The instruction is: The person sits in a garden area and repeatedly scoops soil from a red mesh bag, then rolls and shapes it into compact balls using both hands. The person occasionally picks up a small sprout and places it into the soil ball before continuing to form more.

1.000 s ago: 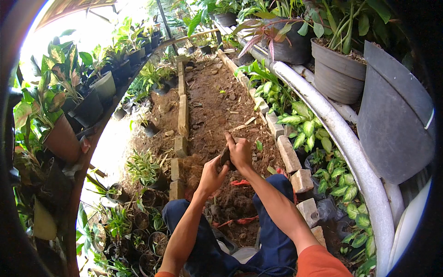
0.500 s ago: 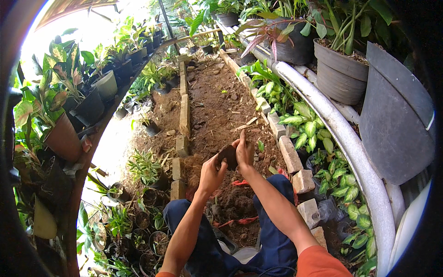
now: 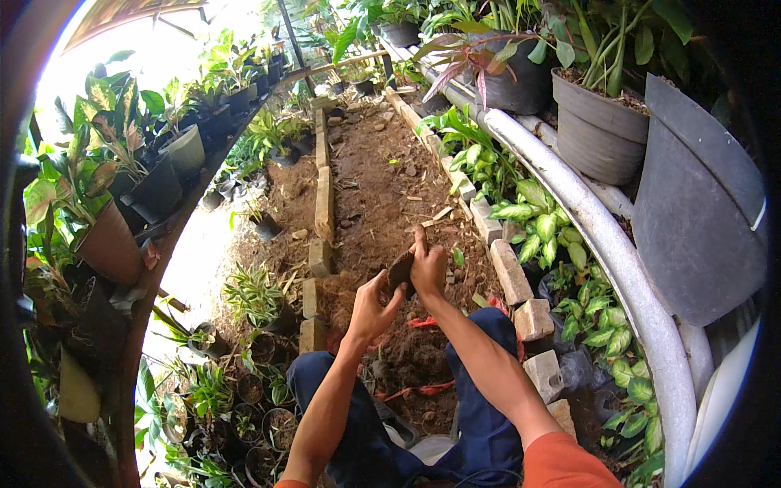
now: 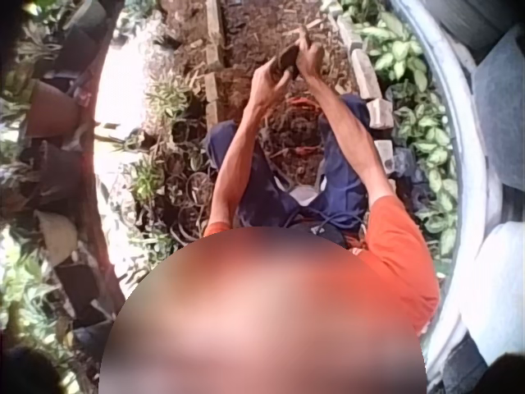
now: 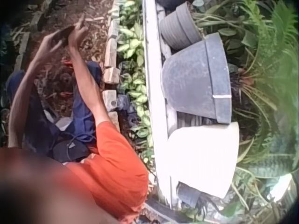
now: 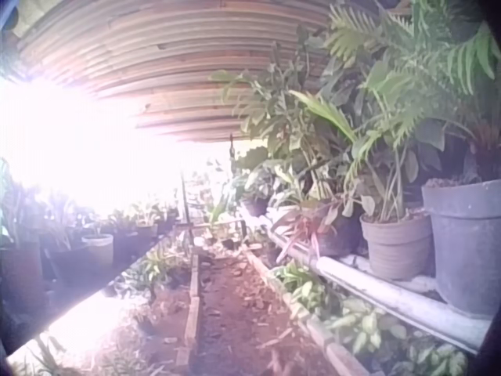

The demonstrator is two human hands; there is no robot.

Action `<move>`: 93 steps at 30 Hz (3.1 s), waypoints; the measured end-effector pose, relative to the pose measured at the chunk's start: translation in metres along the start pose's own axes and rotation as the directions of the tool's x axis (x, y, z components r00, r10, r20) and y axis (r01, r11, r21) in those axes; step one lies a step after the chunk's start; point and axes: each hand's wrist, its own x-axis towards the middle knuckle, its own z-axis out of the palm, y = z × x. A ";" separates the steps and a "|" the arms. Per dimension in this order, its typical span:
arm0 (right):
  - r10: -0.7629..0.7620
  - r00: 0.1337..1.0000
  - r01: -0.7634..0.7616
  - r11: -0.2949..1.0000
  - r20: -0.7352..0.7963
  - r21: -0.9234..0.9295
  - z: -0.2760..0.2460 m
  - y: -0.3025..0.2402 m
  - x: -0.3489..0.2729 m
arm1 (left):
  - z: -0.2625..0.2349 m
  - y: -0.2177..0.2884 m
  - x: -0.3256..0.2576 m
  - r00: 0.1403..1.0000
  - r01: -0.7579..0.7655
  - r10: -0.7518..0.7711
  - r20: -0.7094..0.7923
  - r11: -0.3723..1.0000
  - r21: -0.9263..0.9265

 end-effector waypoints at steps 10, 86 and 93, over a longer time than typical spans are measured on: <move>-0.167 0.821 0.130 0.986 0.545 0.105 -0.012 0.020 0.001 | -0.022 0.006 -0.005 0.947 0.254 -0.291 -0.137 0.937 -0.238; -0.281 0.605 0.275 0.952 0.745 0.136 -0.023 0.008 -0.008 | -0.034 -0.005 -0.001 0.941 0.328 -0.285 0.181 0.899 -0.289; -0.316 0.601 0.329 0.935 0.734 0.133 -0.024 -0.004 -0.013 | -0.029 -0.021 -0.002 0.960 0.279 -0.267 0.080 0.917 -0.284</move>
